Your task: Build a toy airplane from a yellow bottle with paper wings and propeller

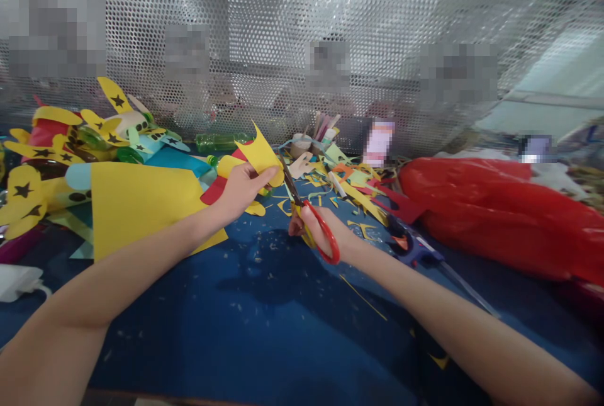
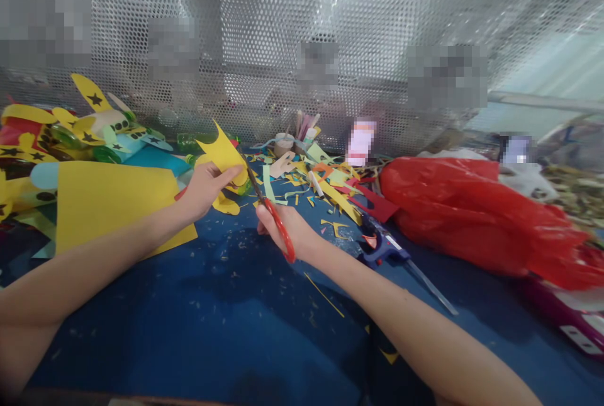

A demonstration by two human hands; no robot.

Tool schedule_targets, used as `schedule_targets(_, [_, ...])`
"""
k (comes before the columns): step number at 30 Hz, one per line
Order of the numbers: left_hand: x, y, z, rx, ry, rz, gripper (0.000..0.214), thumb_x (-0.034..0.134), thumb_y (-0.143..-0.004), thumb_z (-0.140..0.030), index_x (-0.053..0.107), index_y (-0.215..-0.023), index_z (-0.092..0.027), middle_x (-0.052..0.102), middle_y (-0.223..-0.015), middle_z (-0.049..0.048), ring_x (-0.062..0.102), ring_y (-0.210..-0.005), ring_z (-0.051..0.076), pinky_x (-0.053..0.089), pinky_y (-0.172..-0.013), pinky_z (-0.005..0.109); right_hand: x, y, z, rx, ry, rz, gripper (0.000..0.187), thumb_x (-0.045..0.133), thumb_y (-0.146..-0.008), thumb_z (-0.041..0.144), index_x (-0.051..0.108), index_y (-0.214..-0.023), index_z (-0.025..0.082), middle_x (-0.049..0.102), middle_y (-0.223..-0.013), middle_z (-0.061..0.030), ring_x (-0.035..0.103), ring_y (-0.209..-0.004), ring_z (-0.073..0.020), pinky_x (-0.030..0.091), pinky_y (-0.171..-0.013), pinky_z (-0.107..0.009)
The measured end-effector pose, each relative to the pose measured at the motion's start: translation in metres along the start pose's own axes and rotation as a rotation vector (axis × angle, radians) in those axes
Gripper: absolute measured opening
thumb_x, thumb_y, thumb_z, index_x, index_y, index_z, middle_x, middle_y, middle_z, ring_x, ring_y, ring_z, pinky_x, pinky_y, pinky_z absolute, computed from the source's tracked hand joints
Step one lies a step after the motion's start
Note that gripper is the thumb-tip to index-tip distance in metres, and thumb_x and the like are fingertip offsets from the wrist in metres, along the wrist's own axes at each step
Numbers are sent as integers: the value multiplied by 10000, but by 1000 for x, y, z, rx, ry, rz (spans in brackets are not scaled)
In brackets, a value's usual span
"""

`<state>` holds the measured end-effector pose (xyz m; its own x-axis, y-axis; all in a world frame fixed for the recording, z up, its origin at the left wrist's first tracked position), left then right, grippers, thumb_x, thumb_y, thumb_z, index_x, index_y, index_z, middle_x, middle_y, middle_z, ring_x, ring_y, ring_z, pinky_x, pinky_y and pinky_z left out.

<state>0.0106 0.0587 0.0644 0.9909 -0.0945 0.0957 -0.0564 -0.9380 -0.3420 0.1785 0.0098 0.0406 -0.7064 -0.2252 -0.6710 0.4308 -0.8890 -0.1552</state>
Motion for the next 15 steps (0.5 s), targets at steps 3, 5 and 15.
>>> schedule_targets(3, [0, 1, 0, -5, -11, 26, 237, 741, -684, -392, 713, -736, -164, 706, -709, 29, 589, -575, 119, 485, -556, 239, 0, 0, 1, 0, 11, 5, 775, 160, -852, 772, 615, -645, 180, 686, -688, -105, 638, -659, -199, 496, -655, -320])
schedule_targets(5, [0, 0, 0, 11, -27, 37, 255, 750, -675, -406, 717, -750, -165, 703, -693, 23, 595, -588, 124, 495, -574, 244, 0, 0, 1, 0, 7, 5, 778, 163, -850, 774, 618, -642, 179, 685, -685, -105, 636, -656, -196, 494, -651, -316])
schedule_targets(15, [-2, -1, -2, 57, -88, 28, 227, 709, -713, -372, 714, -780, -156, 739, -807, 39, 651, -676, 143, 506, -612, 245, 4, -1, -11, -5, -58, 8, 708, 200, -875, 741, 581, -637, 193, 679, -694, -96, 635, -658, -195, 503, -663, -316])
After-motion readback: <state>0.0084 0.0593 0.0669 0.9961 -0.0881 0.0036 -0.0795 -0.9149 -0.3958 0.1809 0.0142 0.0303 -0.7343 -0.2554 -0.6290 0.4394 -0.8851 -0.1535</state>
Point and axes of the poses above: each hand's wrist, its own y-axis away from the middle knuckle, its own x-axis out of the palm, z = x × y, the point moved 4 cm from there along -y, towards the middle knuckle
